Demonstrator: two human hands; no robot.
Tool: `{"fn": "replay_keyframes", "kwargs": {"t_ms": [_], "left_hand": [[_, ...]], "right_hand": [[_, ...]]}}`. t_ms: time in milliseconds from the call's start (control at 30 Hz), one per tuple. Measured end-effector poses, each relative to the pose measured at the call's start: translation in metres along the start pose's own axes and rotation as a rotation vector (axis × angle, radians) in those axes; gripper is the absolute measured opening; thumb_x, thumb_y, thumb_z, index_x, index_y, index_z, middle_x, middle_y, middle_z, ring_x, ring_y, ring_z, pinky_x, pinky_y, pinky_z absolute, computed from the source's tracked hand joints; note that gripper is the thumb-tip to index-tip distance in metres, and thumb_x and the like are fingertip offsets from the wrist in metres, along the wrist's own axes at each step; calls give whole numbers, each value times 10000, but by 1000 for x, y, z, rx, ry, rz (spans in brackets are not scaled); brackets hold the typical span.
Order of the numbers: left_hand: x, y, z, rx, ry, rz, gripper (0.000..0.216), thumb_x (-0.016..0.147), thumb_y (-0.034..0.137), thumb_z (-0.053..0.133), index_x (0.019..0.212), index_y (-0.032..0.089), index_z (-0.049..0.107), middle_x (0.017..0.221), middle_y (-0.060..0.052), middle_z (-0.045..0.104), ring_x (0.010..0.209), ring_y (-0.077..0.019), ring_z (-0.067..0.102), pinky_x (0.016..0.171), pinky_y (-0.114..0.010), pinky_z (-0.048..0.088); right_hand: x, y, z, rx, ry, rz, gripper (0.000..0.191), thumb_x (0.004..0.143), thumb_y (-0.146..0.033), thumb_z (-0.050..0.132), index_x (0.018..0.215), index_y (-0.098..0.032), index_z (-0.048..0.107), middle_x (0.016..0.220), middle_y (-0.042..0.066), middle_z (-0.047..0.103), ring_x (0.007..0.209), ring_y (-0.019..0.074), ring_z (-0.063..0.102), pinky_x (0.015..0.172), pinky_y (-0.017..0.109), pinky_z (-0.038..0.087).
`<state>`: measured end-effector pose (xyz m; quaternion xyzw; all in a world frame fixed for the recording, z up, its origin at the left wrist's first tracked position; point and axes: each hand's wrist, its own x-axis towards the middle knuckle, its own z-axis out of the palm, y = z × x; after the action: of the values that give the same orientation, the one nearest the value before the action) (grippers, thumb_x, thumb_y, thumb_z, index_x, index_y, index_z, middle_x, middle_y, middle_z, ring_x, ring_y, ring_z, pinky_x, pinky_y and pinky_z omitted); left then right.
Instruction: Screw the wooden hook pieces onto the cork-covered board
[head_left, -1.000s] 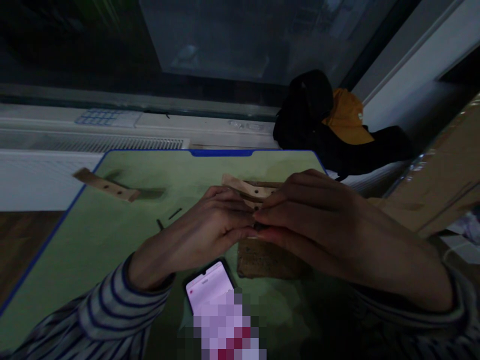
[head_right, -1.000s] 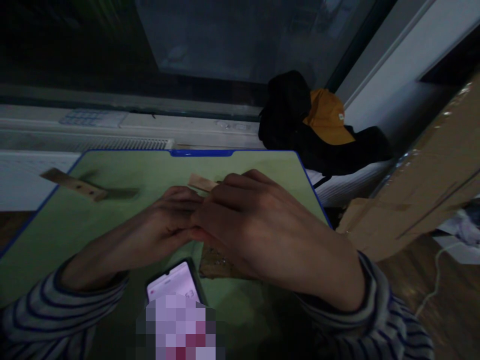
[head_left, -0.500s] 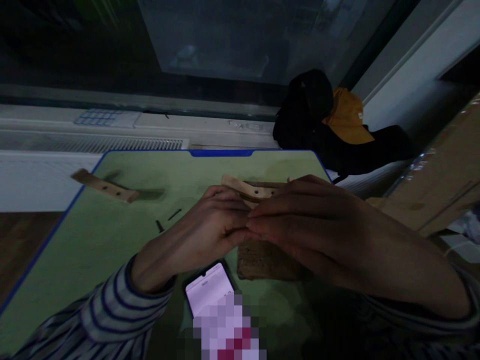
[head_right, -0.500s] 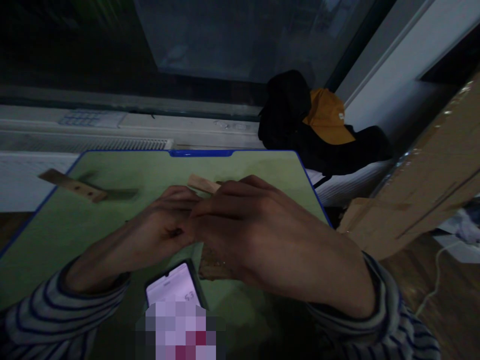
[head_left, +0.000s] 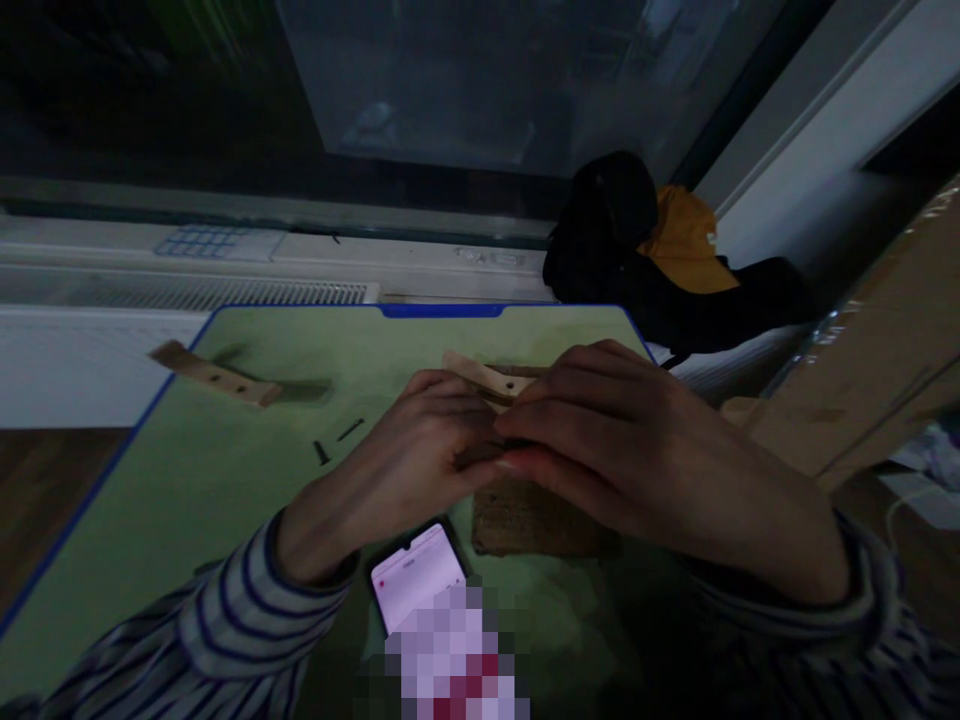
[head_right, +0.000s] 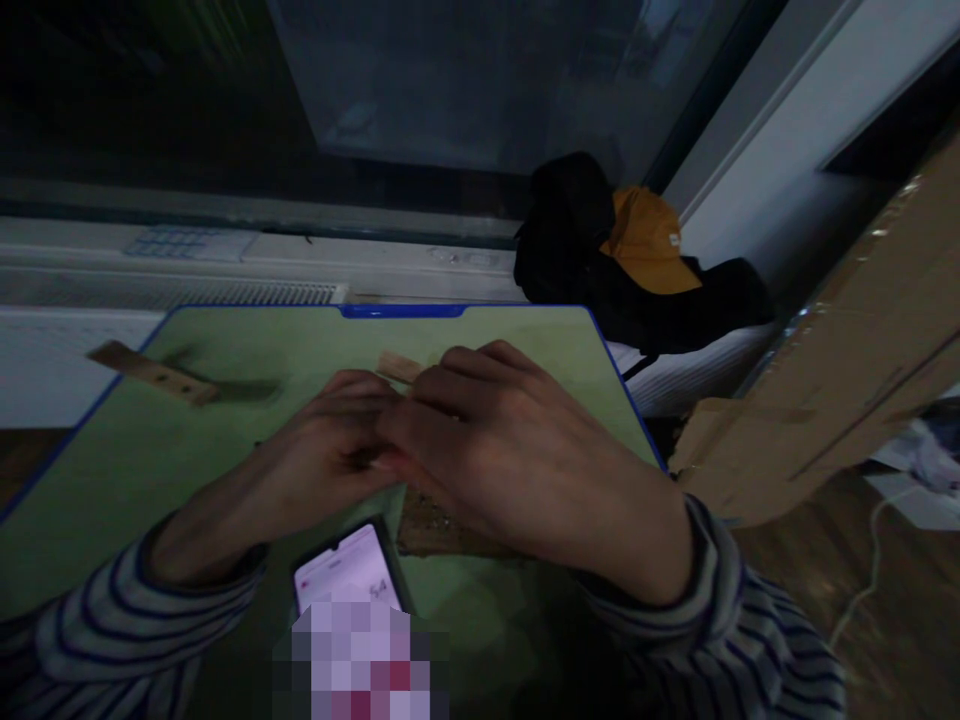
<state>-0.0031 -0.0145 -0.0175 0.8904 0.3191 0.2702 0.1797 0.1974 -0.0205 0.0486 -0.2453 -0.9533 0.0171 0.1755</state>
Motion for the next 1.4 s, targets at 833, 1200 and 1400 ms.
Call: {"fn": "replay_keyframes", "kwargs": {"t_ms": [833,1200,1400], "left_hand": [[-2,-3,5,-76,2,3,60,872,259,605,853,235,656,915,34,686,966,-162,589,922,-333,345],[-2,-5,3,-110,-105,2,111,905,206,545,884,228,652,882,22,669,986,-168,566,942,-353,339],[-1,-3,6,-45,-23,-25,125,850,308,630,816,197,676,852,-5,690,878,-185,606,878,-368,369]], "right_hand": [[-3,-1,-4,40,-35,-40,331,926,-258,509,1230,-131,544,1135,74,651,1024,179,567,869,332,445],[0,0,1,-5,-22,-14,224,935,-273,490,1032,-144,646,977,65,683,911,173,583,820,329,447],[-1,1,2,-17,-25,19,256,924,-332,505,1031,-150,649,904,60,690,847,186,587,779,360,451]]}}
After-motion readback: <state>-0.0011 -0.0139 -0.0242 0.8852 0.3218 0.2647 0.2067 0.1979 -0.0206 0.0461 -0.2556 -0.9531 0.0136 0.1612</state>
